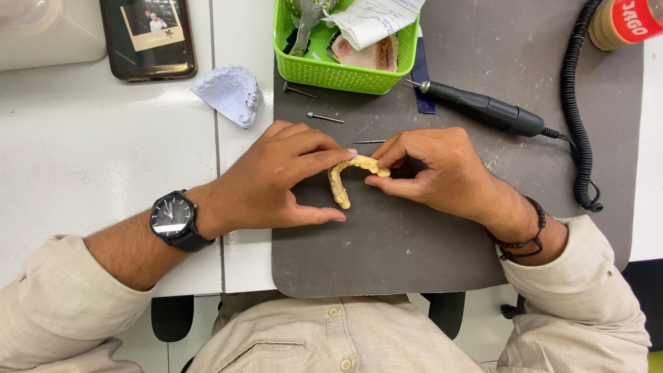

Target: The person uses a rotary grinding tool to smooth the surface of a yellow denture base, then presses the denture against a white dental model to check its fit, repeating grinding and fit-checking. The person turns the denture over and works on different areas while holding it by hand on a bench mat.

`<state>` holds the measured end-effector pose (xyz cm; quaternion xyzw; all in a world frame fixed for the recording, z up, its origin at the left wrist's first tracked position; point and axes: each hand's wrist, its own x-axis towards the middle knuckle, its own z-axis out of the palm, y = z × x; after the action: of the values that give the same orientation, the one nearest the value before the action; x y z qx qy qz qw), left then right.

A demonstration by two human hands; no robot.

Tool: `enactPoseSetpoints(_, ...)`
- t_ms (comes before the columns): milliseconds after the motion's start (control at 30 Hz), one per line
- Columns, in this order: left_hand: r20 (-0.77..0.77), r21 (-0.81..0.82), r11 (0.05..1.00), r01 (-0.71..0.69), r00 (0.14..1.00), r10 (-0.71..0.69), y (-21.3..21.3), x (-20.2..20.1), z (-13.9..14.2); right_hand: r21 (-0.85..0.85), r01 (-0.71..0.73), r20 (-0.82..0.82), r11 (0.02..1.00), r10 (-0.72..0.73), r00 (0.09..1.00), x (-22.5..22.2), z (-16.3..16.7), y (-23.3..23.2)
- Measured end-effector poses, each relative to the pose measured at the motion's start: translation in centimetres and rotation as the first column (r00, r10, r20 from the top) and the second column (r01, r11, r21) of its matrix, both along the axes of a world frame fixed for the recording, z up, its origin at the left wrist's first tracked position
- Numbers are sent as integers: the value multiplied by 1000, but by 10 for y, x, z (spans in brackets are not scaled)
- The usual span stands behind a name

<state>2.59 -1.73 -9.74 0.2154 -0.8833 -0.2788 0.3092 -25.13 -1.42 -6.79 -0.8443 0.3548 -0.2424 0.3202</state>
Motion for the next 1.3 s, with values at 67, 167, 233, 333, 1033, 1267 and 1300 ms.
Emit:
enactPoseSetpoints(67,9,6,1000,2,1000,-2,1,1,0,5,2,-6,1000,-2,1000,1,1,1)
enactPoseSetpoints(167,22,19,1000,-21,1000,21,3,0,-2,10,0,-1,1000,0,1000,2,1,2)
enactPoseSetpoints(233,34,9,999,-51,998,50,4,0,-3,7,3,9,1000,-3,1000,3,2,4)
enactPoseSetpoints(333,23,4,996,-87,996,87,8,-3,-4,-15,10,5,1000,-10,1000,5,1,5)
enactPoseSetpoints(1033,35,-4,997,-83,996,83,9,-1,-5,110,25,-74,994,-17,997,3,4,7)
enactPoseSetpoints(1267,77,-58,998,-2,997,7,6,2,-4,85,20,-60,996,-15,998,3,4,7)
enactPoseSetpoints(1300,95,-61,998,-5,995,11,6,1,-6,88,24,-70,996,-18,997,3,4,6)
